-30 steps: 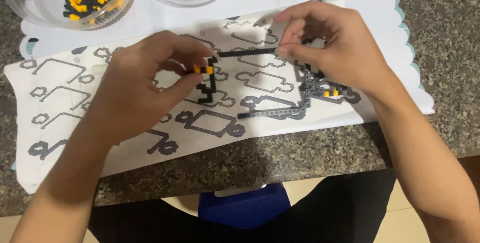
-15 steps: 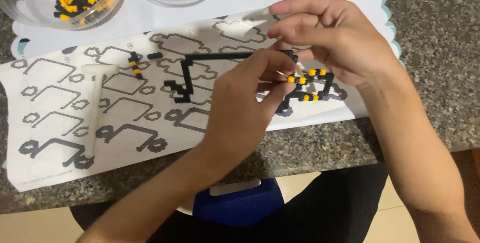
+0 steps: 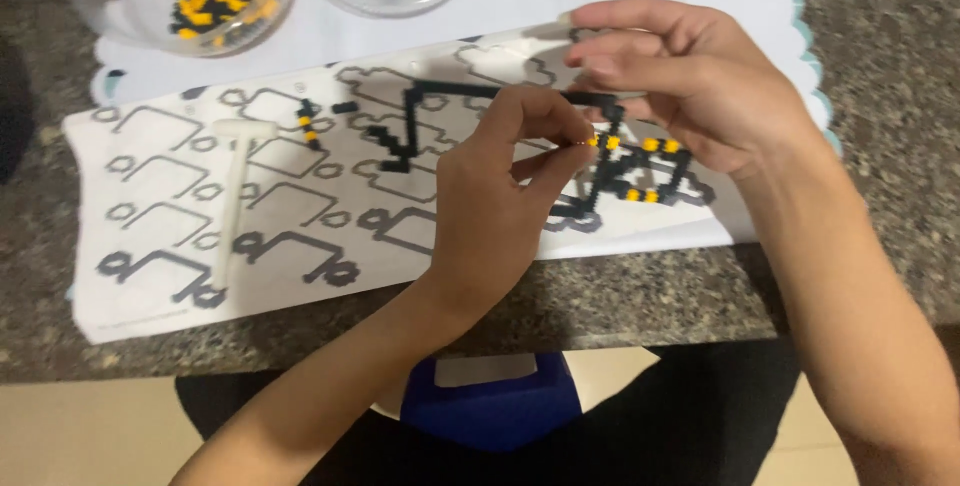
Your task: Assembling a rectangular frame using small black and yellow interlocking plastic building blocks on a table.
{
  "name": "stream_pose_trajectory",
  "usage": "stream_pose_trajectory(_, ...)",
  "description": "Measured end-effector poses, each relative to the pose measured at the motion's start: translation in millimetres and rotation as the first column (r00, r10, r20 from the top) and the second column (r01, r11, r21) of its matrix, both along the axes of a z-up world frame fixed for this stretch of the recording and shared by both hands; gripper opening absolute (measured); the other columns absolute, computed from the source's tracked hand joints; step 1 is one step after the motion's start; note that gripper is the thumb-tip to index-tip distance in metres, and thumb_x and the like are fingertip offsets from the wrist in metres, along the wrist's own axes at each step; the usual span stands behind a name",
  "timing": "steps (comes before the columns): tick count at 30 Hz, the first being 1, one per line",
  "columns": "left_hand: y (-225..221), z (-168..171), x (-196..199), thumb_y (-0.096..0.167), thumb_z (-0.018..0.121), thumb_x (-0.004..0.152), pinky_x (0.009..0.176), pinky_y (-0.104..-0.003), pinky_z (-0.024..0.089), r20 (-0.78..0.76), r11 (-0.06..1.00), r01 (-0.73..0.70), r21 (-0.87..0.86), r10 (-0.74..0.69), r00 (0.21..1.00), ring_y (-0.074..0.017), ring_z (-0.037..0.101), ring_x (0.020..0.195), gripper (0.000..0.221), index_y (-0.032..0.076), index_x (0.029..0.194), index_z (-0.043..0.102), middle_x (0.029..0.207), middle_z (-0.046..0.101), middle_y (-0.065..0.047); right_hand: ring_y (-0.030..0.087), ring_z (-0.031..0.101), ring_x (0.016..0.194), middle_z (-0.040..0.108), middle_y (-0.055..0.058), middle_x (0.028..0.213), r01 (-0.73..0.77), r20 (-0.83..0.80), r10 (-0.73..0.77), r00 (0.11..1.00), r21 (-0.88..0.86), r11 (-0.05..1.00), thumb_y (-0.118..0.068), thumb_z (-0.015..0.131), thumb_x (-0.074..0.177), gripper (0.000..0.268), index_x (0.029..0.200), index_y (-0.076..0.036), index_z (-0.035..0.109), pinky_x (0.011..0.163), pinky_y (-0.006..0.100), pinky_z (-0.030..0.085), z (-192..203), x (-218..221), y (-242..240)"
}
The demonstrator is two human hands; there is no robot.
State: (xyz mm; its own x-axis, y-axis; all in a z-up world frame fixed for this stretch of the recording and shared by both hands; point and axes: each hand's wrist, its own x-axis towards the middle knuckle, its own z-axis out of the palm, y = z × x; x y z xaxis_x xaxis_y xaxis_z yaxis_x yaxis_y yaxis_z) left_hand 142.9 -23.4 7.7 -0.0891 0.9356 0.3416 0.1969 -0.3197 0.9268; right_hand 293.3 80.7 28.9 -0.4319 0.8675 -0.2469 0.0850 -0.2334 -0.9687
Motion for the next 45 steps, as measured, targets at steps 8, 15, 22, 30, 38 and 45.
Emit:
stream_pose_trajectory(8, -4.8, 12.0, -71.6, -0.002, 0.066, 0.088, 0.082, -0.027, 0.066, -0.105, 0.995, -0.004, 0.099, 0.014, 0.994, -0.0188, 0.069, 0.095, 0.022, 0.010, 0.100, 0.053, 0.099, 0.064, -0.005, -0.001, 0.060, 0.064, 0.069, 0.003, 0.102, -0.076, 0.050, 0.070, 0.996, 0.124, 0.989, 0.001, 0.062, 0.077, 0.046, 0.122, -0.010, 0.060, 0.037, 0.005, 0.033, -5.4, 6.1, 4.6)
stream_pose_trajectory(15, 17.2, 15.4, -140.7, -0.005, 0.061, 0.092, 0.089, -0.025, 0.057, -0.121, 0.984, 0.176, -0.020, -0.177, 0.977, -0.0190, 0.069, 0.101, 0.016, 0.007, 0.102, 0.058, 0.103, 0.068, -0.008, 0.011, 0.065, 0.097, 0.065, 0.008, 0.109, 0.028, 0.121, -0.053, 0.991, 0.199, 0.980, 0.002, 0.059, 0.082, 0.048, 0.129, -0.007, 0.056, 0.081, 0.018, 0.057, -15.2, 14.3, 9.7)
stream_pose_trajectory(22, 21.0, 0.6, -142.5, -0.005, 0.055, 0.092, 0.093, -0.029, 0.056, -0.195, 0.977, 0.215, 0.004, -0.210, 0.958, -0.0209, 0.066, 0.101, 0.016, 0.003, 0.105, 0.054, 0.103, 0.066, -0.012, 0.010, 0.066, 0.095, 0.064, 0.002, 0.111, 0.020, 0.194, -0.065, 0.979, 0.223, 0.975, -0.005, 0.060, 0.084, 0.051, 0.134, -0.014, 0.055, 0.081, 0.017, 0.057, -33.3, 31.5, 24.4)
stream_pose_trajectory(30, 18.0, -3.9, -139.1, 0.008, 0.066, 0.087, 0.078, -0.019, 0.058, -0.047, 0.987, 0.083, -0.138, -0.090, 0.995, -0.0083, 0.068, 0.082, 0.011, 0.009, 0.098, 0.064, 0.090, 0.070, -0.002, 0.038, 0.051, 0.110, 0.046, 0.025, 0.132, -0.257, 0.514, -0.012, 0.857, 0.448, 0.856, 0.003, 0.046, 0.103, 0.056, 0.155, 0.010, 0.024, 0.080, 0.035, 0.041, -46.1, 47.3, 35.4)
stream_pose_trajectory(38, 21.3, -9.1, -136.6, 0.014, 0.064, 0.086, 0.077, -0.018, 0.058, -0.048, 0.969, 0.113, -0.220, -0.126, 0.991, -0.0078, 0.067, 0.084, 0.019, 0.008, 0.104, 0.067, 0.100, 0.072, -0.004, 0.036, 0.050, 0.114, 0.046, 0.022, 0.128, -0.227, 0.468, -0.010, 0.884, 0.447, 0.865, 0.008, 0.043, 0.102, 0.055, 0.154, 0.007, 0.026, 0.095, 0.039, 0.044, -39.9, 41.8, 28.5)
stream_pose_trajectory(45, 22.3, -9.8, -134.4, 0.010, 0.059, 0.090, 0.069, -0.020, 0.055, -0.047, 0.967, 0.146, -0.211, -0.160, 0.986, -0.0082, 0.062, 0.071, 0.015, 0.005, 0.099, 0.069, 0.080, 0.068, -0.002, 0.035, 0.054, 0.109, 0.050, 0.019, 0.123, -0.228, 0.474, -0.025, 0.880, 0.469, 0.853, 0.005, 0.047, 0.101, 0.054, 0.152, 0.008, 0.030, 0.093, 0.038, 0.042, -33.3, 35.1, 23.6)
